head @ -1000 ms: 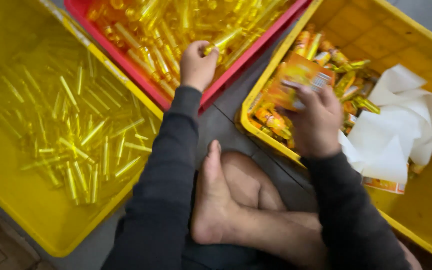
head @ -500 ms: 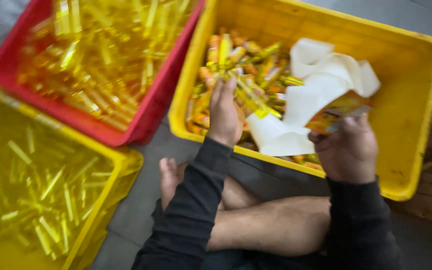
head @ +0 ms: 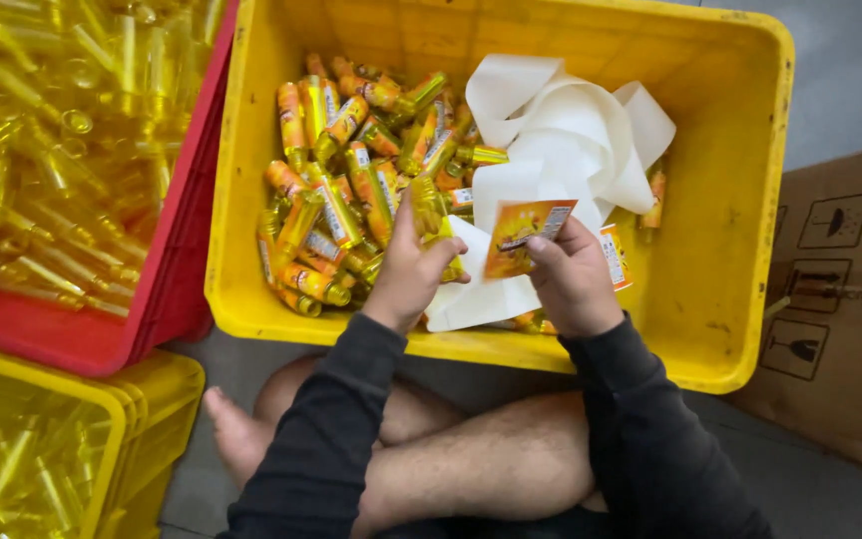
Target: The person sits on the floor and repeatedly picks up small yellow plastic bottles from a yellow bin. They wrap paper labels around each bottle by hand, smooth the label, and then place the labeled bottle into a red bin. The process is repeated for multiple bottles.
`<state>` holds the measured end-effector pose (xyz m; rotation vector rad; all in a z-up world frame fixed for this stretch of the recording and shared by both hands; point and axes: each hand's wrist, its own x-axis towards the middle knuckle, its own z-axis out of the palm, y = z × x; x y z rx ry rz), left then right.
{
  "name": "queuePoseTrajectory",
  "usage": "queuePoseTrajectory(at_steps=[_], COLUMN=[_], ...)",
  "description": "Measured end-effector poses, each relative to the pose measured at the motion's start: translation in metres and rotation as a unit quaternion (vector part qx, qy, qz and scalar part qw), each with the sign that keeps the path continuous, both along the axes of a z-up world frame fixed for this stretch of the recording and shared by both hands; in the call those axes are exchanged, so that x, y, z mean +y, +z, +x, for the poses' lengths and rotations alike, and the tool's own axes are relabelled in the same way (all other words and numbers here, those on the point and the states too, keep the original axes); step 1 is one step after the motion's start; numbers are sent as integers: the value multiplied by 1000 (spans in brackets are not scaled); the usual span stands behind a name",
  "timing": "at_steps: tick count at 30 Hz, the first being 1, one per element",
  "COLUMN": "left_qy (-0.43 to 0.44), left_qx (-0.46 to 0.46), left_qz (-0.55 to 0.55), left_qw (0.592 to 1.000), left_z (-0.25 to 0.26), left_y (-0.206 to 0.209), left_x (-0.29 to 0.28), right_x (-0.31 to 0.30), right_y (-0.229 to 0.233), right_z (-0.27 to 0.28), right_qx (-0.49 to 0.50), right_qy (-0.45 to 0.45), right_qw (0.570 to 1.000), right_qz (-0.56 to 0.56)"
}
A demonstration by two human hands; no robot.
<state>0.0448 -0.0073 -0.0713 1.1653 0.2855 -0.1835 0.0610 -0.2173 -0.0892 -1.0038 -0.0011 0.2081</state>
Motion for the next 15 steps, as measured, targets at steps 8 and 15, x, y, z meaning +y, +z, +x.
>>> queuePoseTrajectory(at_steps=[8,15], left_qy=[23,-23], left_qx=[-35,-66], left_qz=[-65,-116], left_qw=[997,991], left_z=[-5,-15], left_y=[-5,-5], left_x=[2,0], right_x=[18,34], right_y=[-13,2], right_z=[-1,-11], right_qx=[14,-29], right_qy=[0,-36], right_qw=[1000,999], right_qz=[2,-25])
